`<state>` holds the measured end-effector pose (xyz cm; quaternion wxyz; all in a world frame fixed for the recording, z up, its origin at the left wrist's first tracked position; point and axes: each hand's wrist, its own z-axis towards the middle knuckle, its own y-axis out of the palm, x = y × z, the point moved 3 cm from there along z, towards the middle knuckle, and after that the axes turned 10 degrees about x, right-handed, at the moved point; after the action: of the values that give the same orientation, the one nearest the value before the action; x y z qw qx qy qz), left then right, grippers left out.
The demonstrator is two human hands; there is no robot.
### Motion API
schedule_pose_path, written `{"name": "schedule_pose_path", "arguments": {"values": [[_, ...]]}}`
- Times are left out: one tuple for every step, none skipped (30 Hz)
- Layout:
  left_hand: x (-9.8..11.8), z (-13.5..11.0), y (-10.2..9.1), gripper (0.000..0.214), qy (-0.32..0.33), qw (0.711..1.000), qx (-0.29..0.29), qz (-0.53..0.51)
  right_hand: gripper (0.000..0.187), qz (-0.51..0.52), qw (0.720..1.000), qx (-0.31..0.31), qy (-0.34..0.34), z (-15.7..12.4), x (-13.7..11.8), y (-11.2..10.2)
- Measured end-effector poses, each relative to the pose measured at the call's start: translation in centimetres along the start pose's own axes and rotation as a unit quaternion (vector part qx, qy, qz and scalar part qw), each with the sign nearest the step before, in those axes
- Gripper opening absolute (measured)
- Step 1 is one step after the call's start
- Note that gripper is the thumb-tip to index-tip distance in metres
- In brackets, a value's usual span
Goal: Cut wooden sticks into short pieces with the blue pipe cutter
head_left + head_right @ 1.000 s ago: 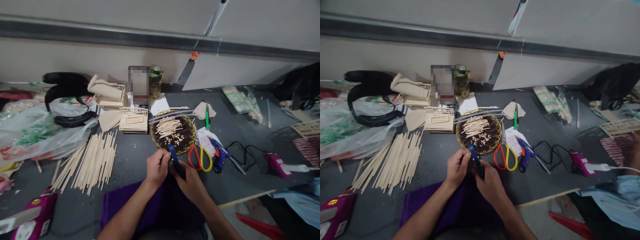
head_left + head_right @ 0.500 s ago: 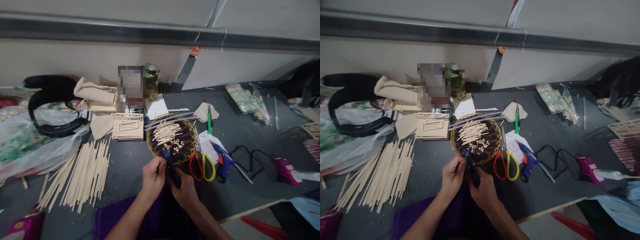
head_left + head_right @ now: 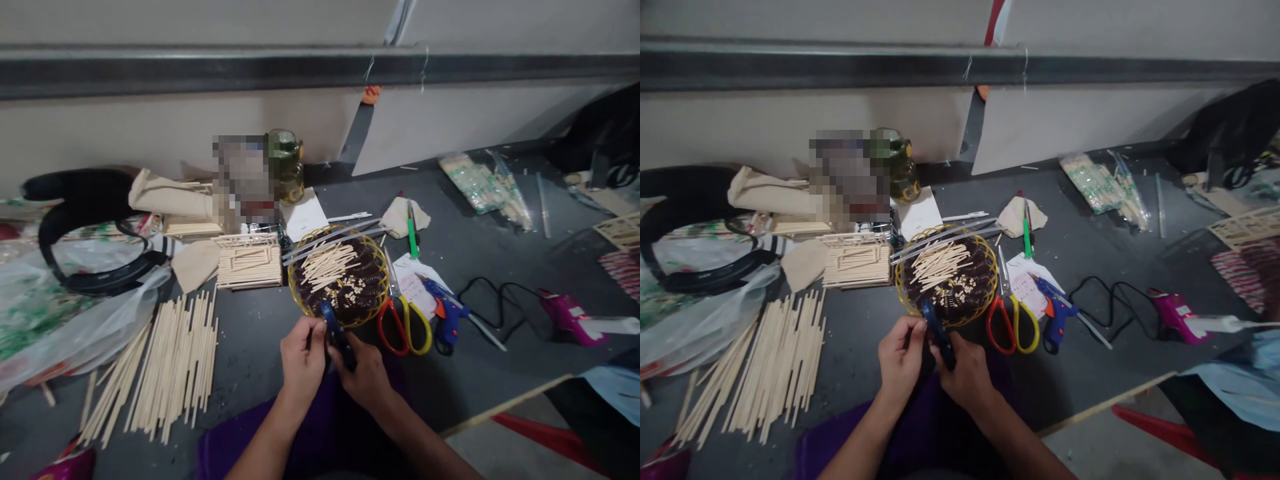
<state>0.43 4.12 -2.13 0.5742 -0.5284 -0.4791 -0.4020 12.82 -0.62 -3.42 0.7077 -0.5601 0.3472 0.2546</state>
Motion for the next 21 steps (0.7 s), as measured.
{"name": "schedule_pose_path", "arguments": {"values": [[0.0,0.0,-0.2,0.029,-0.005,1.000,0.005,-0.003,0.020,-0.001,1.000,-0.007,-0.001,0.0,0.1,0.1],[0.0,0.1,-0.3,0.028,-0.011,1.000,0.010,-0.009,0.020,-0.001,1.000,-0.013,0.001,-0.1,0.1,0.1],[0.0,0.1,-0.4,0.028,-0.018,1.000,0.015,-0.019,0.020,0.002,1.000,-0.019,0.010,-0.1,0.1,0.0],[0.0,0.1,-0.5,0.028,-0.028,0.999,0.018,-0.034,0.019,0.011,0.999,-0.027,0.024,-0.1,0.1,-0.2],[0.1,0.2,-0.5,0.027,-0.039,0.998,0.020,-0.053,0.019,0.027,0.998,-0.037,0.044,-0.1,0.1,-0.5],[0.1,0.2,-0.5,0.027,-0.054,0.996,0.021,-0.074,0.019,0.049,0.995,-0.047,0.068,-0.1,0.0,-0.9],[0.1,0.2,-0.4,0.027,-0.072,0.993,0.020,-0.097,0.018,0.077,0.991,-0.055,0.095,-0.2,-0.1,-1.4],[0.1,0.2,-0.4,0.027,-0.090,0.989,0.018,-0.119,0.018,0.107,0.985,-0.060,0.121,-0.2,-0.2,-2.0],[0.0,0.2,-0.4,0.028,-0.109,0.984,0.018,-0.139,0.018,0.136,0.978,-0.063,0.143,-0.3,-0.3,-2.6],[0.0,0.1,-0.4,0.029,-0.125,0.980,0.018,-0.153,0.018,0.160,0.972,-0.066,0.158,-0.4,-0.5,-3.3],[0.1,0.1,-0.4,0.030,-0.138,0.977,0.017,-0.162,0.019,0.176,0.968,-0.072,0.166,-0.5,-0.8,-3.8],[0.2,0.0,-0.5,0.030,-0.147,0.974,0.017,-0.169,0.020,0.185,0.965,-0.078,0.167,-0.6,-1.1,-4.4],[0.3,-0.1,-0.6,0.030,-0.154,0.973,0.017,-0.174,0.020,0.188,0.965,-0.085,0.164,-0.7,-1.4,-4.8],[0.5,-0.1,-0.7,0.030,-0.158,0.971,0.018,-0.178,0.020,0.186,0.965,-0.090,0.158,-0.7,-1.7,-5.1],[0.7,-0.2,-0.9,0.030,-0.159,0.970,0.019,-0.183,0.020,0.182,0.967,-0.093,0.153,-0.8,-2.1,-5.3],[1.0,-0.2,-1.1,0.030,-0.157,0.969,0.020,-0.187,0.021,0.175,0.969,-0.095,0.147,-0.9,-2.4,-5.4],[1.2,-0.3,-1.2,0.030,-0.153,0.969,0.021,-0.190,0.022,0.167,0.971,-0.094,0.141,-0.9,-2.7,-5.4],[1.4,-0.3,-1.4,0.031,-0.148,0.970,0.021,-0.192,0.023,0.159,0.974,-0.090,0.135,-0.9,-2.9,-5.3],[1.6,-0.4,-1.5,0.031,-0.143,0.971,0.019,-0.192,0.025,0.152,0.977,-0.083,0.127,-0.9,-3.1,-5.2],[1.7,-0.4,-1.6,0.031,-0.140,0.971,0.016,-0.194,0.025,0.148,0.979,-0.075,0.117,-1.0,-3.3,-5.1],[1.8,-0.5,-1.7,0.031,-0.139,0.971,0.013,-0.196,0.025,0.146,0.981,-0.069,0.106,-1.0,-3.4,-5.0]]}}
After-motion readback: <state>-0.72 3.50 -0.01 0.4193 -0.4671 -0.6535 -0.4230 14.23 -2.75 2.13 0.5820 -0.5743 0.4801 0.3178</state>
